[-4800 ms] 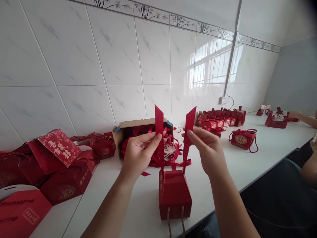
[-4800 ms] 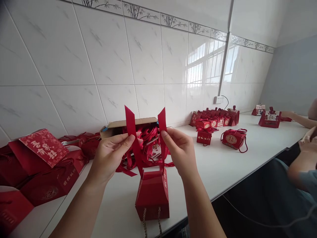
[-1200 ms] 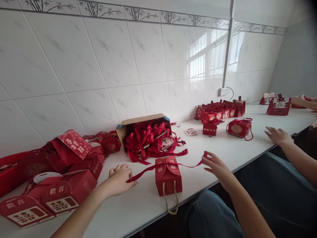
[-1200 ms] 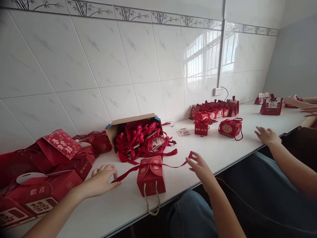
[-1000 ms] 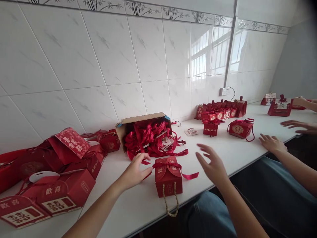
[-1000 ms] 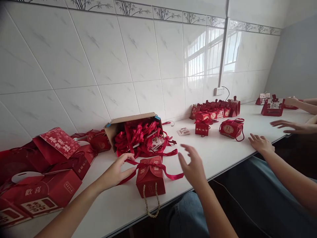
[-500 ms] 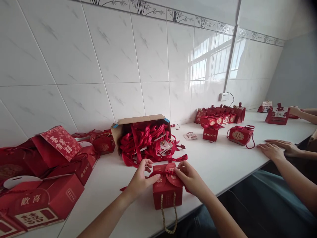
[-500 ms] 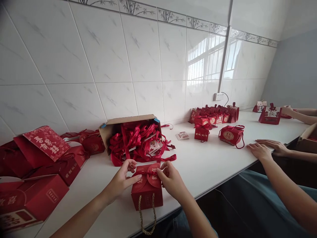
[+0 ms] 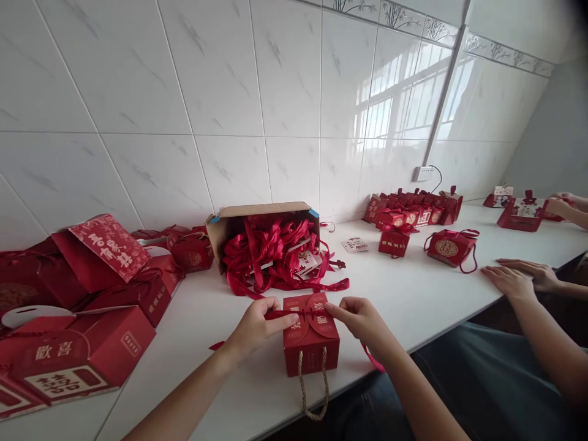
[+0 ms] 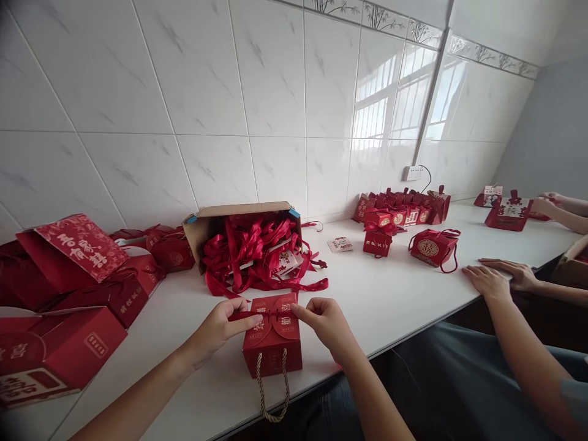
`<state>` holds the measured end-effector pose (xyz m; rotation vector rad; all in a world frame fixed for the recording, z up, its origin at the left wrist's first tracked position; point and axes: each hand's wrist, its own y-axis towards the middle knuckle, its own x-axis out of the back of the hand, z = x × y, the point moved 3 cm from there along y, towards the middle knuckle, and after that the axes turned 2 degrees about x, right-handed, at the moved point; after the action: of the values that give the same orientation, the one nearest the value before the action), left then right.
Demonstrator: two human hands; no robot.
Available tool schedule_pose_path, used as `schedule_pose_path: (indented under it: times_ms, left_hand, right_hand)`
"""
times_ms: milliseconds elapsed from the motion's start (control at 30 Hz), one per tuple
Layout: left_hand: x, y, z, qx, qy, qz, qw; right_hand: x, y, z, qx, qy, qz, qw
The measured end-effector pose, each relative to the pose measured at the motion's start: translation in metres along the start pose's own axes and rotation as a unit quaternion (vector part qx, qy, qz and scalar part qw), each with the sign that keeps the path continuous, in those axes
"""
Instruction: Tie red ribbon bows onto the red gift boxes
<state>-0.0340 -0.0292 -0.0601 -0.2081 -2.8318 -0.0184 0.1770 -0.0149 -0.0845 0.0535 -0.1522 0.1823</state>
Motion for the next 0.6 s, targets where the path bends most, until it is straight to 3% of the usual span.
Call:
schedule_pose_path:
  times_ms: [100, 267, 367, 500, 600]
  left_hand:
    - [0.001, -0.001, 0.002, -0.003, 0.017, 0.001, 1.0]
    - [0.005, -0.004, -0.002, -0.033, 0.074, -0.044, 0.996]
    - [0.005, -0.006, -0.006, -0.067, 0.087, -0.048, 0.993]
    - [0.005, -0.008, -0.007, -0.101, 0.129, -0.051, 0.985]
    - [0.006, -0.008, -0.008, -0.118, 0.166, -0.054, 0.978]
  right_hand:
    - [0.005, 0.0, 0.001, 0.003, 0.001, -0.004, 1.0]
    - [0.008, -0.002, 0.001, -0.003, 0.01, -0.001, 1.0]
    - [0.006, -0.007, 0.001, -0.014, 0.105, 0.036, 0.994]
    - [0.005, -0.014, 0.01, 0.016, 0.281, 0.074, 0.957]
    - [0.007, -0.017, 0.02, 0.054, 0.319, 0.068, 0.944]
